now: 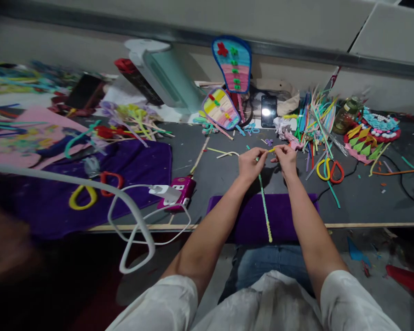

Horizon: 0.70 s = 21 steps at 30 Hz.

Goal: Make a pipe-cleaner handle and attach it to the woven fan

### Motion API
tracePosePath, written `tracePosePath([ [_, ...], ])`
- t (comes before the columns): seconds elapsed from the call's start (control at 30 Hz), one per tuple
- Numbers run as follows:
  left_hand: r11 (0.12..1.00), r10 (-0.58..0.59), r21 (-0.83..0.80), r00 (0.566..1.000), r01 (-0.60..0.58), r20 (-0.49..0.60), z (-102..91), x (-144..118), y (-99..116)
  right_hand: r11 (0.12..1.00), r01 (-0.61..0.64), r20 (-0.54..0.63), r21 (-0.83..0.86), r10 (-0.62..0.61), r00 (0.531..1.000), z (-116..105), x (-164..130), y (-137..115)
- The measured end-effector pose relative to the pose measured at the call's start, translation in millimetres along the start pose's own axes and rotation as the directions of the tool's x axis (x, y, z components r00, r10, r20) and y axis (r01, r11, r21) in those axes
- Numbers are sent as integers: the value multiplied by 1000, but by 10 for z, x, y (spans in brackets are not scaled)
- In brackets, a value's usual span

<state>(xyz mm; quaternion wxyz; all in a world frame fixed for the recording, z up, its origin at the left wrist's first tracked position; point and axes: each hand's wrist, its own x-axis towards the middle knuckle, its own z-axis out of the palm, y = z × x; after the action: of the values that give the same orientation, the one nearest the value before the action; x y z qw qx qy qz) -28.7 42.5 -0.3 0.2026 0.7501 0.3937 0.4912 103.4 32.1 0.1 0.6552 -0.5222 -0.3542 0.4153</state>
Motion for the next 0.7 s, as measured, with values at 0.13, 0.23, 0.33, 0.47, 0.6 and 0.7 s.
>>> tracePosePath([
  [0.13, 839, -331, -415, 935, 353, 125, -21, 77, -79, 996, 45, 109, -72, -37, 993, -68, 6, -56],
  [0.23, 558, -471, -626, 829, 545, 302, -58, 124, -113, 998, 47, 225, -39, -37, 974, -117, 1, -117],
  [0.33, 337, -523, -671, 724, 660, 449, -97, 142, -126, 999, 34, 307, 8, -35, 951, -138, -11, -157],
  [0.47, 166, -504, -644, 626, 746, 595, -127, 147, -148, 999, 16, 354, 36, -28, 935, -128, -27, -170],
  [0.6, 51, -462, -586, 539, 809, 704, -140, 148, -168, 999, -6, 379, 31, -7, 926, -108, -43, -179],
  [0.7, 20, -447, -574, 521, 819, 727, -144, 146, -168, 1000, -10, 383, 28, -1, 924, -97, -57, -190],
])
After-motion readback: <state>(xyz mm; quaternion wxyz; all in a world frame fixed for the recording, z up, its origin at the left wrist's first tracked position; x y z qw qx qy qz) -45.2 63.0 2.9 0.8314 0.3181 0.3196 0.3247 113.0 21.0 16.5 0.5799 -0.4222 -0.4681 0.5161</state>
